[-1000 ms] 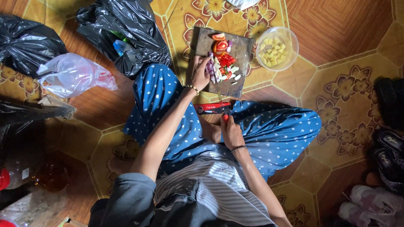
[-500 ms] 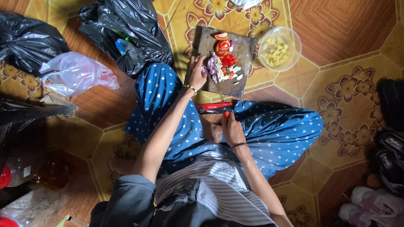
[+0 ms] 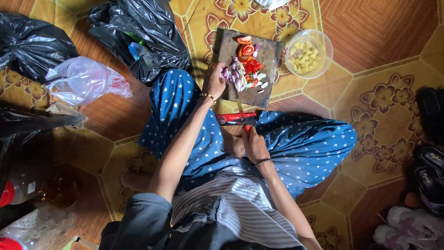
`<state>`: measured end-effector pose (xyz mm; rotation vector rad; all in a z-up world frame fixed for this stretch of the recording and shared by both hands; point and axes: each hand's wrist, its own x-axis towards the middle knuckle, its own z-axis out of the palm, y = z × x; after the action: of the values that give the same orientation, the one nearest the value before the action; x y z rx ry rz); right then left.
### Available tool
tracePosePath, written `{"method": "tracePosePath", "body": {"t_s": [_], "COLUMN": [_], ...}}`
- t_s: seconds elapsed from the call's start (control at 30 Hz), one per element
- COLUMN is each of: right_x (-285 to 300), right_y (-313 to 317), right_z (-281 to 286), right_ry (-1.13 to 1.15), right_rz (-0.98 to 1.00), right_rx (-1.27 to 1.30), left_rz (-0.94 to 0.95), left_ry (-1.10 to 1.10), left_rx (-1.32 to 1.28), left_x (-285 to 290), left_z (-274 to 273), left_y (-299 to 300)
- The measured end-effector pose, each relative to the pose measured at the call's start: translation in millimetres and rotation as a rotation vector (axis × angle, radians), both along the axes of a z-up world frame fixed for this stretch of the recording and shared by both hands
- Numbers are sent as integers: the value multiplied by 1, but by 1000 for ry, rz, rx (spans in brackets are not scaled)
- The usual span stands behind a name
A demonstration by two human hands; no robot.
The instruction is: Slicing shallots and garlic on a wooden board and placing them into a bowl while sitting on the floor.
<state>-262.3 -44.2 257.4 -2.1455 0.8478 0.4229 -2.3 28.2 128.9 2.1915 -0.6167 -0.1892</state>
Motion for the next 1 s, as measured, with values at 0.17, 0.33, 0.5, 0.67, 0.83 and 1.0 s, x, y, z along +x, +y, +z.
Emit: {"method": "tracePosePath", "body": {"t_s": [0.17, 0.33, 0.5, 0.67, 0.83, 1.0], "right_x": [-1, 17, 19, 23, 17, 18], "right_y": [1, -2, -28, -35, -43, -37], "right_z": [-4, 33, -59, -96, -131, -104], "right_ry": [-23, -109, -114, -190, -250, -256], "right_rz": [13, -36, -24, -67, -110, -101], "right_rx": [54, 191, 167, 235, 393, 329], "left_rz": [-87, -98, -57, -17, -7, 22], "left_ry": [-12, 33, 44, 14, 22, 144], "left_rx": [41, -30, -60, -86, -104, -248], "left_x": [0, 4, 4, 1, -6, -10], "left_z": [-7, -31, -38, -42, -29, -14], "left_y": [5, 2, 3, 0, -4, -5]}}
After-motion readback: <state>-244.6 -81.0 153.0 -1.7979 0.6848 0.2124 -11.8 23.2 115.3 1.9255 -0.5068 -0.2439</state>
